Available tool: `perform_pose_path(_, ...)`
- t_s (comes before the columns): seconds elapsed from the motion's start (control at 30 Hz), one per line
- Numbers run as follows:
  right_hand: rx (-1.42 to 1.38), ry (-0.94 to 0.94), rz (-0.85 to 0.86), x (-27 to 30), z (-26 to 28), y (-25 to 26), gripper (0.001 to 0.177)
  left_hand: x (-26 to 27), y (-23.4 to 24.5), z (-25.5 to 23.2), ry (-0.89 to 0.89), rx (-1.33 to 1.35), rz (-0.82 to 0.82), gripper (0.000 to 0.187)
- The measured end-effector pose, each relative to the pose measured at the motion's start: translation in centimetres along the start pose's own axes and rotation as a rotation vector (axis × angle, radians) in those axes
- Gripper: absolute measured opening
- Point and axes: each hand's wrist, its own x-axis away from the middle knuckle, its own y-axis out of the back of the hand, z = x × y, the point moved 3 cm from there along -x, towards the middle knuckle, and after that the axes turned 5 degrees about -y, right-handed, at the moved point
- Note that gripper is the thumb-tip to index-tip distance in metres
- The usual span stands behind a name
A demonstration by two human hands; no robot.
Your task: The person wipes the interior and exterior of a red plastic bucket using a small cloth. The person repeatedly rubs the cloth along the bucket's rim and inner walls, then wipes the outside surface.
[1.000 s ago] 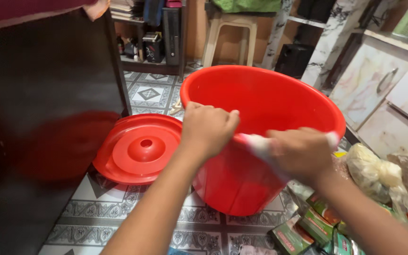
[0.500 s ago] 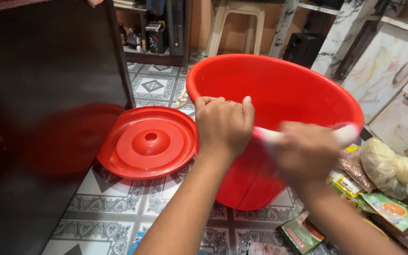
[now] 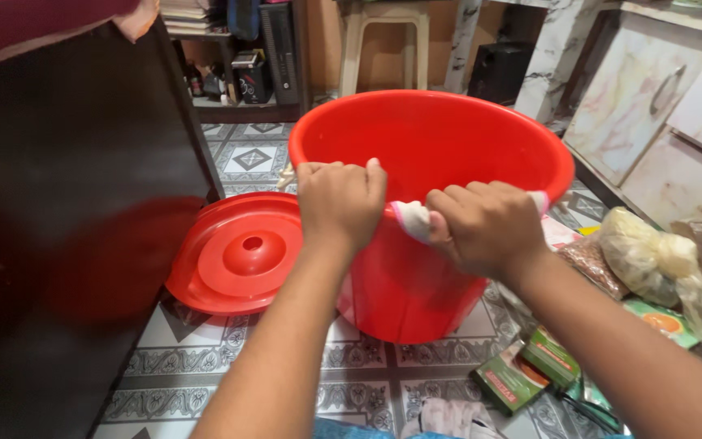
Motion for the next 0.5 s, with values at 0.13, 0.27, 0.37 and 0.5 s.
perform_pose_path(0.13, -0.087, -0.202, 0.181, 1.9, -5.1, -0.5, 0.032, 0.0, -0.4, -0.3, 0.013, 0.044, 0.076, 0.058)
perform_pose_path(0.27, -0.021, -0.372, 0.352, 2.3, -6.4, -2.0, 0.042, 0.2, -0.3, -1.1, -0.016, -0.012, 0.025, 0.056)
perform_pose_path(0.37, 0.118, -0.077, 0.329, 0.6, -3.6, -2.4, 0.026, 0.0, -0.6, -1.2, 0.022, -0.031, 0.026, 0.054)
perform_pose_path(0.5, -0.036, -0.208, 0.396, -2.0, 1.3, -2.6, 0.028, 0.4, -0.8, -1.4, -0.047, -0.122, 0.086, 0.049)
